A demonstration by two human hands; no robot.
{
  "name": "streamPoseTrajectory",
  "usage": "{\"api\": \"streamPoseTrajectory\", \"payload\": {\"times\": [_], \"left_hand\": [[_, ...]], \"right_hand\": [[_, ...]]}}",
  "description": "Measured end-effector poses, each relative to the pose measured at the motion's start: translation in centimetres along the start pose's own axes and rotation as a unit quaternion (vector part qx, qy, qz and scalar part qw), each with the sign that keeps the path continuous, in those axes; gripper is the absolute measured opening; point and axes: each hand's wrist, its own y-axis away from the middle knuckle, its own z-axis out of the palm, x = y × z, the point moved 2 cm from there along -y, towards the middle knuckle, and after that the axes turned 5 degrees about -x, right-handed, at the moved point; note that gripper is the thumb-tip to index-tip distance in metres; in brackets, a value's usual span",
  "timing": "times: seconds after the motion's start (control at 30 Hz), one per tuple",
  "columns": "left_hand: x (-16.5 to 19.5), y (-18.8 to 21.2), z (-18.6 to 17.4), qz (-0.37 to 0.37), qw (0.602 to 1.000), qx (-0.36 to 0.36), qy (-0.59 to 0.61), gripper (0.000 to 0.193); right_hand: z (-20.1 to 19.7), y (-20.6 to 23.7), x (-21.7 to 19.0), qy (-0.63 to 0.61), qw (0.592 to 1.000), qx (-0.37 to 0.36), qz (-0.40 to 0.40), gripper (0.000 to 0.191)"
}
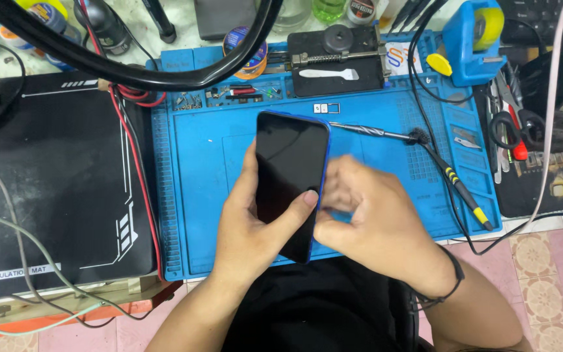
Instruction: The person pries open the back cover of a blue smartphone by hand, separates the back housing from the frame, and works along the edges of the frame. They handle the battery and internal components, then reach toward the workbench shelf for supplies.
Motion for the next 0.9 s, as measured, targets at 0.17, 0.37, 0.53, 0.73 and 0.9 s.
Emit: {"api": "streamPoseTrajectory", "payload": {"times": [0.17,0.37,0.53,0.73,0.9], "left_hand": [[0.3,0.1,0.4,0.011,1.000,-0.013,-0.015,0.085],[0.8,0.3,0.9,0.015,0.997,-0.018,-0.069,0.090],[1.2,0.2,1.3,0.021,0.997,-0.046,-0.064,0.092],[1.3,0.2,1.5,0.003,0.996,-0.053,-0.066,0.093],[1.2,0.3,1.6,0.009,0.993,-0.046,-0.105,0.092]], "right_hand": [[-0.8,-0.3,-0.6,-0.117,0.989,-0.009,-0.090,0.082],[-1.8,-0.1,0.6,-0.045,0.997,-0.010,-0.057,0.043],[-2.4,-0.3,0.2,-0.106,0.991,-0.015,-0.085,0.056],[-3.2,-0.4,-1.2,-0.097,0.984,-0.017,-0.147,0.064],[-3.8,-0.5,-1.0,-0.052,0.987,0.016,-0.151,0.045]]}}
